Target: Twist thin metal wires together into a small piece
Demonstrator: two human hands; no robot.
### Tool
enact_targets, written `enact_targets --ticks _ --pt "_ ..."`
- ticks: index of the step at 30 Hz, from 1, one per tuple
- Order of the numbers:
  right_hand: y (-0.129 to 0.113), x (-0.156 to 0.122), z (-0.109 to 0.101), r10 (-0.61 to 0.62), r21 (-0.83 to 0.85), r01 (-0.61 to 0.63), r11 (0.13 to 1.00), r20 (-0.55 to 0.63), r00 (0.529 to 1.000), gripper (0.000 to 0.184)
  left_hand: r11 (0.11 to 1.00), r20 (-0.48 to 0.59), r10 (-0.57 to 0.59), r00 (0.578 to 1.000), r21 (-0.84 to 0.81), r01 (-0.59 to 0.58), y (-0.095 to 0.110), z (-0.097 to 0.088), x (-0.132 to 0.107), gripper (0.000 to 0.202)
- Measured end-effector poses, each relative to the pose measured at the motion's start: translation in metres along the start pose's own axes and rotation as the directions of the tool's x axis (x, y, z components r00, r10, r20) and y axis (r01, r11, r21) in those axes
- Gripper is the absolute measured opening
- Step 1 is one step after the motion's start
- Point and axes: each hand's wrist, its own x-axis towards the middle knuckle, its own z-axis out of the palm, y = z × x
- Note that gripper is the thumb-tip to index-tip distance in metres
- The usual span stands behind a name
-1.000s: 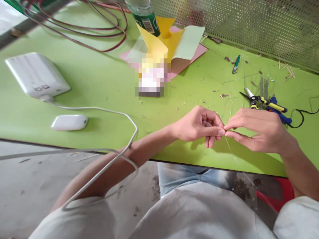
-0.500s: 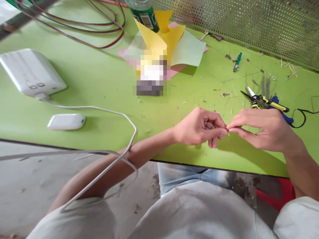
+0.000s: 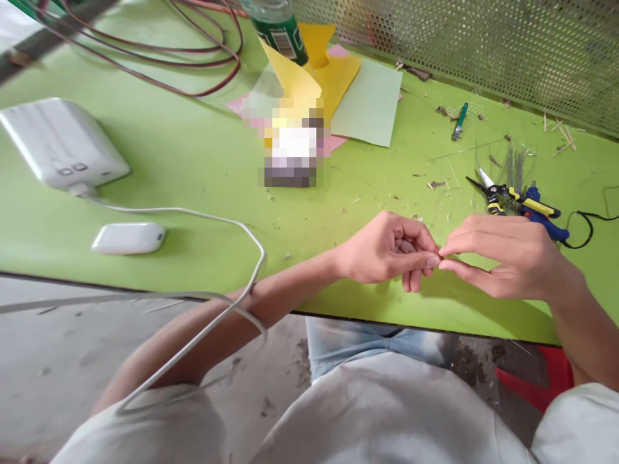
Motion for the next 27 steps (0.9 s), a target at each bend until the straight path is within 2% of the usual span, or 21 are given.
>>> enact_targets --ticks 3,6,9,12,14,16,21,24,25,27 --pt "-0.005 0.001 0.000 0.080 0.026 -0.080 0.996 0.000 0.997 0.003 0.999 -0.032 0.001 0.999 0.054 0.001 -0.001 0.001 -0.002 0.039" --pt "-0.012 0.003 0.000 0.148 0.010 -0.148 0.989 -0.004 0.989 0.006 0.987 -0.062 0.047 0.997 0.157 -0.037 -0.003 0.003 -0.004 0.024" --pt "-0.019 0.004 0.000 0.230 0.004 -0.230 0.973 -0.017 0.973 0.010 0.945 -0.080 0.142 0.987 0.308 -0.111 -0.005 0.004 -0.006 0.013" --pt "-0.023 0.006 0.002 0.375 0.090 -0.372 0.924 -0.017 0.927 0.015 0.851 -0.070 0.296 0.953 0.473 -0.230 -0.008 0.006 -0.007 0.010" --pt "-0.023 0.009 0.005 0.499 0.192 -0.489 0.851 -0.006 0.866 0.017 0.738 -0.048 0.438 0.898 0.590 -0.328 -0.011 0.008 -0.006 0.010" --pt "-0.021 0.012 0.008 0.606 0.303 -0.582 0.755 0.018 0.795 0.019 0.595 -0.024 0.578 0.815 0.695 -0.402 -0.014 0.009 -0.006 0.011" --pt "-0.012 0.021 0.016 0.730 0.571 -0.662 0.486 0.151 0.666 0.023 0.271 0.056 0.801 0.595 0.853 -0.445 -0.026 0.009 -0.003 0.012" --pt "-0.008 0.024 0.022 0.744 0.654 -0.666 0.358 0.232 0.627 0.022 0.070 0.147 0.859 0.490 0.914 -0.399 -0.034 0.006 -0.002 0.010" --pt "-0.008 0.024 0.024 0.745 0.673 -0.661 0.332 0.243 0.621 0.022 0.012 0.179 0.865 0.469 0.927 -0.376 -0.036 0.004 -0.002 0.009" --pt "-0.007 0.024 0.027 0.747 0.713 -0.639 0.288 0.250 0.616 0.022 -0.092 0.246 0.857 0.454 0.938 -0.335 -0.039 0.001 -0.002 0.008"
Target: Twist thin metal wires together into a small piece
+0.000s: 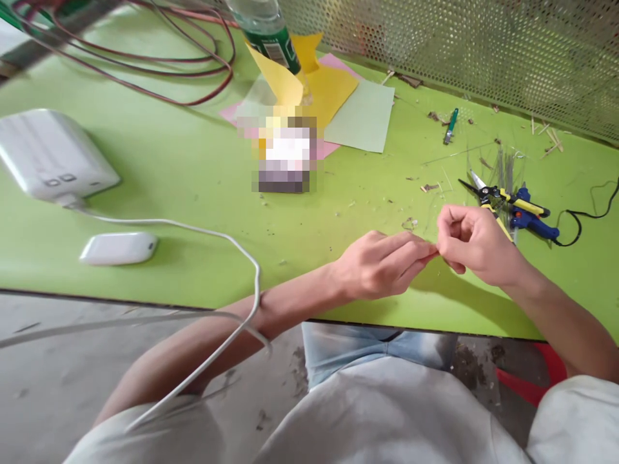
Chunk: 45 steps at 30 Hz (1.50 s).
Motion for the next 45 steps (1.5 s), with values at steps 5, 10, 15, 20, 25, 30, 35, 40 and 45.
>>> enact_targets --ticks 5,10,15,20,25,30,35,40,45 --pt "0.006 0.002 0.002 -0.009 0.087 0.007 0.996 0.020 1.000 0.026 0.977 0.026 0.198 0.980 0.072 -0.200 -0.007 -0.002 -0.003 0.021" --pt "0.010 0.003 -0.003 -0.152 -0.048 0.153 0.987 0.032 0.988 0.009 0.999 -0.004 0.040 0.999 0.021 -0.040 -0.005 0.003 -0.002 0.010" --pt "0.012 -0.002 -0.012 -0.693 -0.697 0.560 0.448 0.125 0.710 0.009 0.978 -0.020 -0.191 0.981 -0.090 0.188 -0.002 0.007 0.001 0.007" --pt "0.016 -0.003 -0.022 -0.722 -0.807 0.590 -0.028 0.424 0.546 0.013 0.961 -0.002 -0.251 0.968 -0.121 0.248 -0.002 0.007 0.003 0.010" --pt "0.022 -0.002 -0.012 -0.749 -0.842 0.531 0.098 0.289 0.596 0.020 0.991 -0.083 -0.067 0.994 0.110 0.076 -0.008 0.008 0.000 0.005" --pt "0.025 -0.005 0.001 -0.712 -0.807 0.458 0.374 0.066 0.699 0.019 0.953 -0.050 0.100 0.994 0.292 -0.081 -0.013 0.005 0.001 0.008" --pt "0.017 -0.008 0.003 -0.521 -0.717 0.307 0.625 -0.091 0.849 0.023 0.883 0.072 0.275 0.959 0.375 -0.282 -0.018 0.003 0.000 0.012" --pt "0.012 -0.001 -0.001 -0.200 -0.451 0.120 0.884 -0.133 0.971 0.045 0.866 0.109 0.315 0.943 0.373 -0.332 -0.025 0.004 -0.010 0.031" --pt "0.021 0.014 -0.006 0.016 -0.111 -0.021 0.994 -0.046 0.999 0.058 0.804 0.106 0.409 0.906 0.428 -0.413 -0.029 0.005 -0.006 0.021"
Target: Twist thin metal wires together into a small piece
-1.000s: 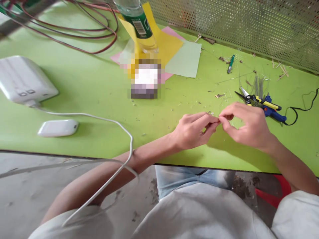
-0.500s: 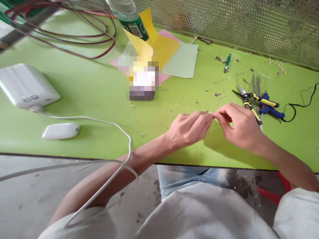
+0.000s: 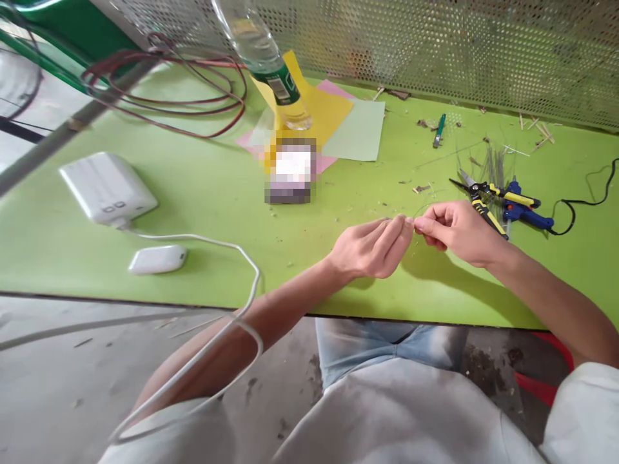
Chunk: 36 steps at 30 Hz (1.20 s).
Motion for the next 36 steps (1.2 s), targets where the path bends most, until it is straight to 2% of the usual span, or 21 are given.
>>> enact_targets --ticks 2,4,5,6,7,8,9,10,11,12,13,15,17,20,26,32,36 --pt "0.003 0.004 -0.001 0.006 0.107 -0.010 0.994 0.035 0.999 0.060 0.998 -0.007 -0.049 0.999 -0.032 0.048 0.000 0.002 0.004 0.016" --pt "0.003 0.005 -0.004 -0.034 0.174 0.022 0.985 0.063 0.997 0.061 0.965 0.000 -0.230 0.973 -0.130 0.228 0.003 0.003 0.009 0.011" --pt "0.002 0.005 -0.007 -0.065 0.174 0.053 0.983 0.066 0.996 0.060 0.908 0.024 -0.369 0.929 -0.204 0.366 0.004 0.004 0.012 0.008" --pt "0.001 0.004 -0.010 -0.107 0.144 0.098 0.985 0.054 0.993 0.058 0.803 0.081 -0.517 0.852 -0.299 0.516 0.006 0.004 0.015 0.006" --pt "0.000 0.003 -0.014 -0.159 0.082 0.157 0.984 0.026 0.987 0.053 0.641 0.177 -0.646 0.742 -0.402 0.654 0.007 0.004 0.018 0.008" --pt "-0.001 0.002 -0.019 -0.221 -0.008 0.221 0.975 -0.012 0.975 0.045 0.428 0.308 -0.727 0.614 -0.496 0.756 0.007 0.003 0.020 0.014" --pt "-0.003 0.000 -0.023 -0.286 -0.111 0.280 0.954 -0.050 0.957 0.036 0.192 0.451 -0.745 0.492 -0.561 0.806 0.006 0.001 0.023 0.021" --pt "-0.005 -0.001 -0.027 -0.346 -0.204 0.326 0.923 -0.071 0.936 0.027 -0.029 0.578 -0.712 0.399 -0.592 0.805 0.005 0.000 0.025 0.029" --pt "-0.006 -0.002 -0.030 -0.390 -0.269 0.359 0.894 -0.072 0.918 0.020 -0.209 0.674 -0.654 0.344 -0.598 0.774 0.004 -0.001 0.028 0.036" --pt "-0.007 -0.003 -0.032 -0.415 -0.300 0.381 0.874 -0.054 0.908 0.019 -0.342 0.738 -0.597 0.316 -0.590 0.731 0.002 -0.002 0.029 0.041" --pt "-0.007 -0.004 -0.034 -0.424 -0.305 0.397 0.866 -0.024 0.905 0.020 -0.437 0.780 -0.547 0.303 -0.575 0.692 0.001 -0.003 0.031 0.045" --pt "-0.007 -0.004 -0.034 -0.428 -0.280 0.421 0.863 0.039 0.903 0.020 -0.553 0.831 -0.466 0.303 -0.541 0.634 -0.001 -0.004 0.033 0.046" --pt "-0.006 -0.003 -0.033 -0.424 -0.255 0.429 0.867 0.077 0.903 0.019 -0.615 0.860 -0.405 0.310 -0.507 0.604 -0.001 -0.004 0.033 0.044" --pt "-0.004 -0.001 -0.031 -0.404 -0.209 0.420 0.883 0.115 0.907 0.019 -0.660 0.876 -0.361 0.320 -0.482 0.576 -0.001 -0.003 0.032 0.043" --pt "-0.008 -0.002 -0.029 -0.460 -0.201 0.474 0.857 0.116 0.880 0.014 -0.680 0.893 -0.316 0.320 -0.448 0.580 -0.002 -0.002 0.030 0.048" --pt "-0.012 -0.002 -0.033 -0.307 -0.112 0.332 0.937 0.195 0.932 0.015 -0.651 0.918 -0.280 0.282 -0.397 0.647 -0.001 -0.005 0.033 0.052" --pt "-0.006 0.003 -0.037 -0.229 -0.059 0.254 0.966 0.275 0.934 0.020 -0.577 0.922 -0.262 0.283 -0.385 0.720 -0.001 -0.008 0.033 0.048"
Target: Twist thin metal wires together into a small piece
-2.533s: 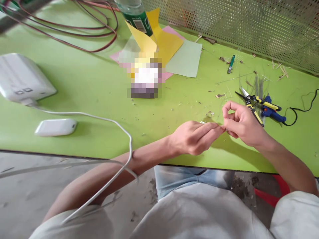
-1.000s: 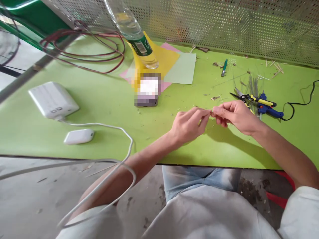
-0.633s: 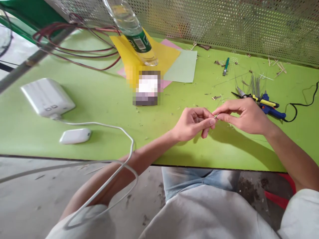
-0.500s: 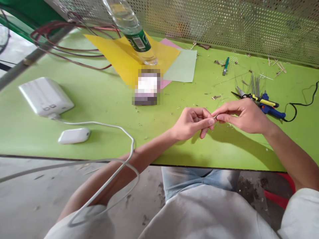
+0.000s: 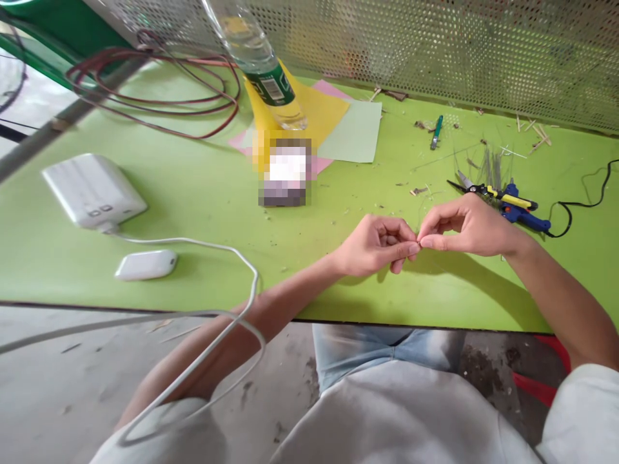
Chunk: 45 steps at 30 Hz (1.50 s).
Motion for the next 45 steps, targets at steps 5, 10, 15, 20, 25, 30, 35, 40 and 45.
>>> enact_targets --ticks 5,10,15,20,25,30,35,40,45 --pt "0.006 0.001 0.001 -0.017 -0.014 0.017 1.000 0.001 1.000 0.016 0.998 0.007 -0.002 1.000 0.057 0.001 0.002 0.000 -0.003 0.047" --pt "0.003 0.000 0.000 -0.058 0.044 0.056 0.997 0.050 0.997 0.018 1.000 0.045 0.027 0.999 -0.013 -0.027 0.003 0.000 -0.002 0.048" --pt "0.001 0.000 0.001 -0.038 0.019 0.037 0.999 0.077 0.996 0.015 1.000 0.094 -0.005 0.996 0.011 0.004 0.005 -0.001 -0.003 0.048" --pt "0.002 0.000 0.003 -0.034 0.006 0.033 0.999 0.076 0.997 0.010 0.999 0.085 -0.019 0.996 0.039 0.015 0.004 -0.002 -0.005 0.048" --pt "0.004 0.000 0.003 -0.033 -0.014 0.035 0.999 0.085 0.996 0.011 0.999 0.084 -0.030 0.996 0.045 0.026 0.003 -0.001 -0.004 0.049" --pt "-0.003 -0.004 0.004 -0.104 -0.082 0.103 0.991 -0.007 0.995 0.015 0.998 0.065 -0.018 0.998 -0.064 0.022 0.004 0.001 -0.003 0.049" --pt "-0.008 -0.009 0.005 -0.152 -0.156 0.133 0.979 -0.114 0.982 0.022 0.990 -0.060 0.064 0.996 -0.119 -0.071 -0.003 0.001 0.003 0.051" --pt "0.001 -0.007 0.004 -0.009 -0.263 -0.044 0.964 -0.194 0.981 0.048 0.977 -0.347 0.170 0.922 -0.065 -0.204 -0.013 -0.006 0.014 0.050" --pt "0.006 -0.005 0.005 -0.035 -0.381 -0.037 0.924 -0.179 0.983 0.023 0.980 -0.454 0.178 0.873 0.003 -0.199 -0.018 -0.009 0.017 0.048"
